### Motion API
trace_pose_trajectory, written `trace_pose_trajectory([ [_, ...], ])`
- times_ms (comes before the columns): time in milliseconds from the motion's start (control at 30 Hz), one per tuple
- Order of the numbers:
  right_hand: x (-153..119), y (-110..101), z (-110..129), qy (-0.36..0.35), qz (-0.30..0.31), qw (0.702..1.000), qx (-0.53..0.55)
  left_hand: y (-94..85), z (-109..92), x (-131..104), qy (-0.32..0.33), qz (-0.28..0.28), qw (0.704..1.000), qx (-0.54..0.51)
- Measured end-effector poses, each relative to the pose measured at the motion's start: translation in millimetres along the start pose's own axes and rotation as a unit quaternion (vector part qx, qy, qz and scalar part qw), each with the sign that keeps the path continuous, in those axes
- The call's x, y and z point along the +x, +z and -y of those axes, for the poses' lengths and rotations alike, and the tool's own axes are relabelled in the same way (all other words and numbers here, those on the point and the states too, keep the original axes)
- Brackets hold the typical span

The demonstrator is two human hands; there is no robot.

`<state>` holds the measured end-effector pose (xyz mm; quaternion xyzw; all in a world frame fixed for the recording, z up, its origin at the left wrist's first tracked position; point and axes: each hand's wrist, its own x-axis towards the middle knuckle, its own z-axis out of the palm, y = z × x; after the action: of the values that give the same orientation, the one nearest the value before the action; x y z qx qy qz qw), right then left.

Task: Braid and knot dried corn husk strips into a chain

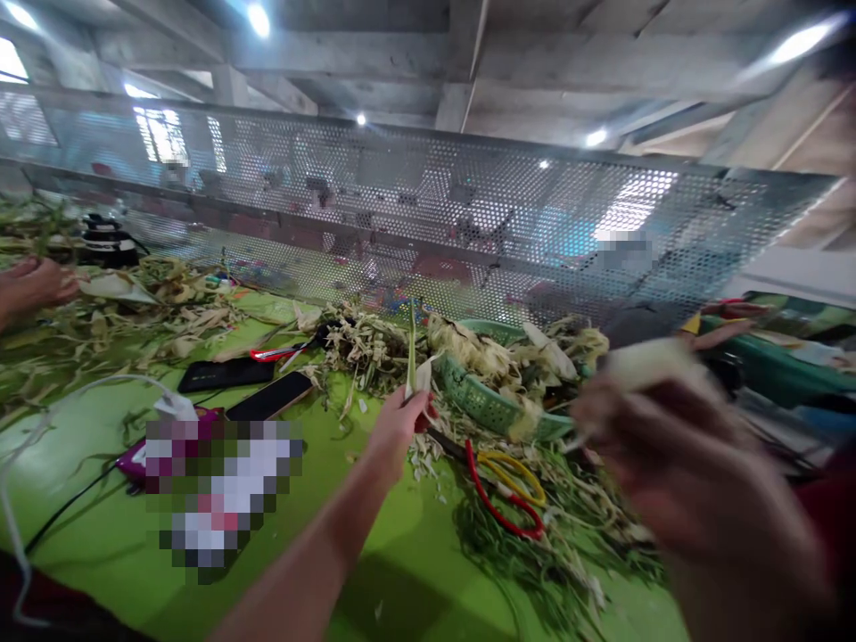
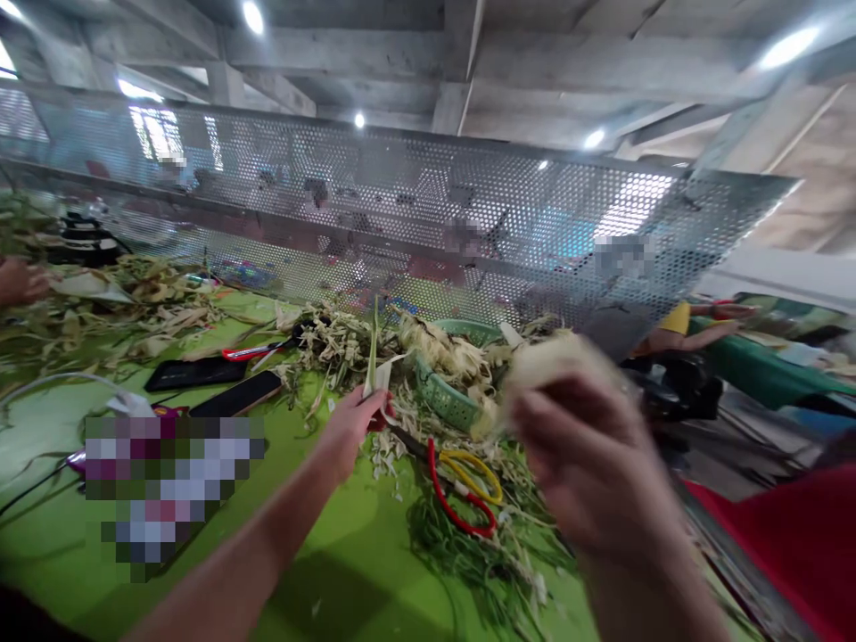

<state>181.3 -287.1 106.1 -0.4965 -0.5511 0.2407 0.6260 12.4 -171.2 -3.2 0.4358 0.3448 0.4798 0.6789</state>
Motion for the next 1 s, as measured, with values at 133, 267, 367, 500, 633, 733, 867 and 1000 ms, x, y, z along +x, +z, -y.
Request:
trace_pose_trajectory([
  [133,10.5,49.3,-37.9,0.064,0.089,0.994,0.008,8.3,1.7,-4.3,0.005,0.046,0.998,-0.035],
  [267,16.1,62.2,-77.5,0.076,0.094,0.991,-0.052,15.1,1.1,-5.8,-0.018,0.075,0.994,-0.078],
  [367,15.7,56.7,-88.9,0.045,0.058,0.993,-0.088,18.9,-1.5,-8.8,-0.039,0.089,0.991,-0.095],
  [500,11.9,58.8,-92.0,0.07,0.048,0.995,-0.045,21.6,-2.2,-12.7,-0.048,0.087,0.988,-0.122],
  [633,8.1,65.4,-92.2,0.124,0.076,0.989,0.024,20.7,-1.0,-13.3,-0.068,0.071,0.991,-0.095],
  [733,8.2,66.1,-91.4,0.121,0.072,0.989,0.04,19.1,-0.8,-12.9,-0.075,0.054,0.993,-0.066],
  [867,10.9,63.6,-88.7,0.12,0.046,0.991,0.033,17.4,-1.5,-13.2,-0.06,0.065,0.995,-0.044],
  [1000,14.1,58.3,-85.3,0.116,0.007,0.993,0.022,13.7,-5.0,-12.9,-0.04,0.054,0.997,-0.046],
])
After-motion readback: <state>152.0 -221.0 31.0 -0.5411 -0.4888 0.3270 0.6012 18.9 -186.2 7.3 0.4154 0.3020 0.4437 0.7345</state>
